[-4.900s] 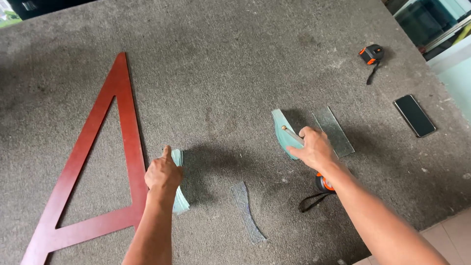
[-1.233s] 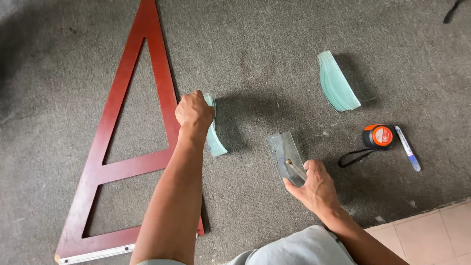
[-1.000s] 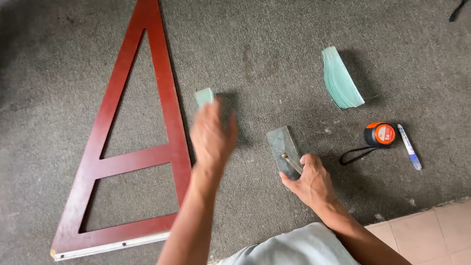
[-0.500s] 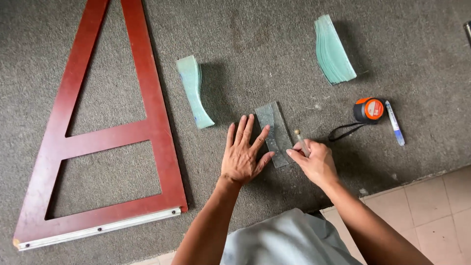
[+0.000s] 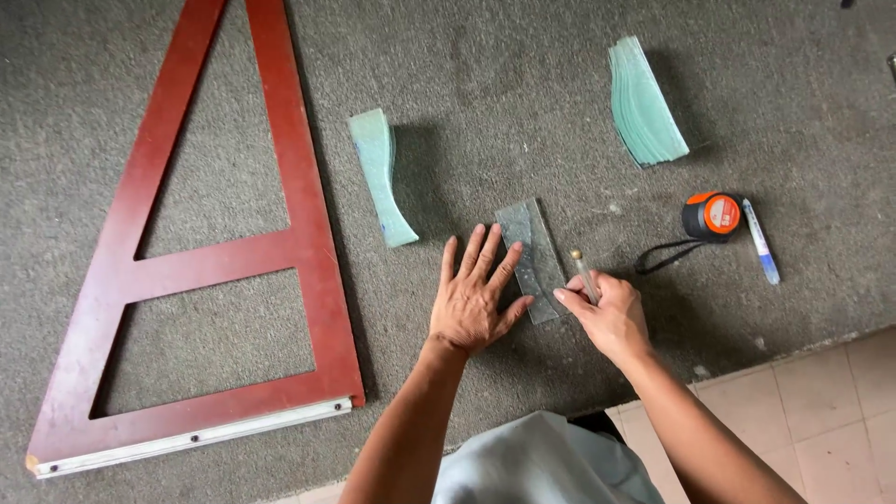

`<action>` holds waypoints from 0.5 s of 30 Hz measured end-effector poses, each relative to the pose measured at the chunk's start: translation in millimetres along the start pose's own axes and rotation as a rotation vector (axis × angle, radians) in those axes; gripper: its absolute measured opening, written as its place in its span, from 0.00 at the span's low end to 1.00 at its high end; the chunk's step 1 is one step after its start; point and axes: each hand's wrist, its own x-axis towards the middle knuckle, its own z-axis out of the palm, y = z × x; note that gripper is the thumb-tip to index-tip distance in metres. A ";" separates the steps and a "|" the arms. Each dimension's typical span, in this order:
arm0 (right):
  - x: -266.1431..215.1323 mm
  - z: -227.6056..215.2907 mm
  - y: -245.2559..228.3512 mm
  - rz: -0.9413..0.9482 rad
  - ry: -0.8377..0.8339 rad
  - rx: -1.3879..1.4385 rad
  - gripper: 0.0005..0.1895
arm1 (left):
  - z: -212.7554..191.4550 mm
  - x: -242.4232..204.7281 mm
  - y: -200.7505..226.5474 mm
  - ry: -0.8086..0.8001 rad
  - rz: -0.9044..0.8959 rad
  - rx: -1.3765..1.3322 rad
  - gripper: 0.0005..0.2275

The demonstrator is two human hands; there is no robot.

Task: Cutting and breaking glass pieces using a hand-held glass cutter on a workbench.

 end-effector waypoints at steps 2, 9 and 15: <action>-1.6 0.2 2.7 0.008 -0.004 -0.015 0.09 | 0.7 -1.9 1.1 0.008 -0.002 -0.010 0.29; 1.2 1.8 4.9 -0.001 -0.014 0.009 0.07 | 0.8 -2.0 -1.5 -0.003 -0.010 -0.011 0.29; 1.2 1.7 4.6 -0.005 -0.018 0.007 0.07 | -1.7 -1.7 1.4 -0.058 -0.009 0.024 0.29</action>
